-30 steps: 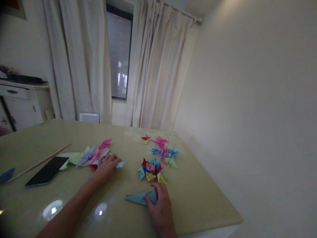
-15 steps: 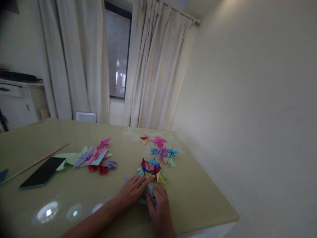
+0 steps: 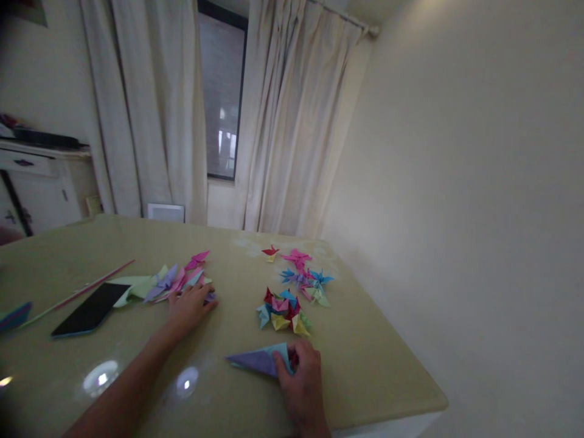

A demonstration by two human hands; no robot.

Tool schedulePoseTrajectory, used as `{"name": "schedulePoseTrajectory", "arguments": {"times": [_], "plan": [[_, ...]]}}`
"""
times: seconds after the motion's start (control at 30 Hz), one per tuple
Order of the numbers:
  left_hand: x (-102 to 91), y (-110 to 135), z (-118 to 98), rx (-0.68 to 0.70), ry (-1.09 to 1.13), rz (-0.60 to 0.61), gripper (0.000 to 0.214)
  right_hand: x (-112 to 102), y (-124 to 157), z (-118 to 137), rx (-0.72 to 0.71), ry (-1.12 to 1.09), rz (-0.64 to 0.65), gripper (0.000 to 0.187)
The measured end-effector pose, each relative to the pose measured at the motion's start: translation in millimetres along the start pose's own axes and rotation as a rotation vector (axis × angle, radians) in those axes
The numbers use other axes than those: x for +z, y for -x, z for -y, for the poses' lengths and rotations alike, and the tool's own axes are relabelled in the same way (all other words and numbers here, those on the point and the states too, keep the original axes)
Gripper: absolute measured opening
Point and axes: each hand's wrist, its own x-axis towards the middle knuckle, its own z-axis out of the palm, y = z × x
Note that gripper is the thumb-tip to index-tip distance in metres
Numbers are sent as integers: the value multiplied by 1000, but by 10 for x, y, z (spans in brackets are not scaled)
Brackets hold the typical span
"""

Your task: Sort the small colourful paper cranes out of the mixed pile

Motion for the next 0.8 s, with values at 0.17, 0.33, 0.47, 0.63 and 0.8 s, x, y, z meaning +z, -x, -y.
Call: {"name": "schedulePoseTrajectory", "arguments": {"times": [0.17, 0.33, 0.47, 0.63, 0.8], "plan": [[-24, -26, -136, 123, 178, -95, 31, -4, 15, -42, -91, 56, -150, 26], [148, -15, -292, 427, 526, -164, 44, 123, -70, 217, -196, -15, -138, 13], [276, 21, -360, 466, 728, -157, 42, 327, -479, 570, -190, -93, 60, 11], [236, 49, -431, 414, 982, -129, 41, 556, -999, 791, -191, -171, 309, 30], [128, 48, -482, 397, 1098, -144, 50, 674, -1125, 750, -246, -245, 410, 15]]}}
